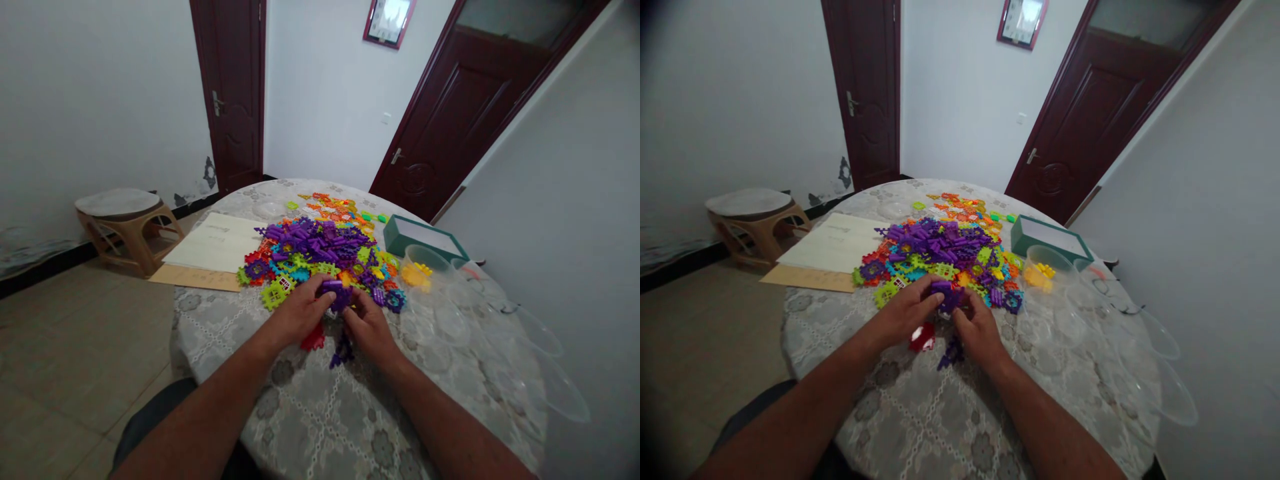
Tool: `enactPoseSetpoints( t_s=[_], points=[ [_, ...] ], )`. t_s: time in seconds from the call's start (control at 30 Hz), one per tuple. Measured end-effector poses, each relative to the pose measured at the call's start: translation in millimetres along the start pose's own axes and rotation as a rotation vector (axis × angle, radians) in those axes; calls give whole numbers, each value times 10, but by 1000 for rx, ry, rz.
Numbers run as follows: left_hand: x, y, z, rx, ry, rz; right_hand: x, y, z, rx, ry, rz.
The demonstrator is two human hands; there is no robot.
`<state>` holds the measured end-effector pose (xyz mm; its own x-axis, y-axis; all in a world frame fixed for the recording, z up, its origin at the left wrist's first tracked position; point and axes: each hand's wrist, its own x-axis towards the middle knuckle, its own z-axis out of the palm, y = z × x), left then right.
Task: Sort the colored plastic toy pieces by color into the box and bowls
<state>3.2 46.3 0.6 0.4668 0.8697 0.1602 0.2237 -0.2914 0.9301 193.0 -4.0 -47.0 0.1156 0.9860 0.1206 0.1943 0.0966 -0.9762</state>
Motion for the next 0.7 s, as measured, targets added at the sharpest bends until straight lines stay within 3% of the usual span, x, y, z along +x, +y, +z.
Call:
enactPoseSetpoints(
  t_s=[0.13,0.33,0.5,0.7],
  points=[
    [-34,65,46,152,8,-8,-43,-34,14,140,-114,63],
    [-28,65,56,211,3,41,-23,-79,3,451,-220,156],
    [-31,42,126,223,-51,154,3,-84,-3,581,-200,208],
    [-37,-98,216,301,-75,244,6,-35,3,473,-86,125]
  ],
)
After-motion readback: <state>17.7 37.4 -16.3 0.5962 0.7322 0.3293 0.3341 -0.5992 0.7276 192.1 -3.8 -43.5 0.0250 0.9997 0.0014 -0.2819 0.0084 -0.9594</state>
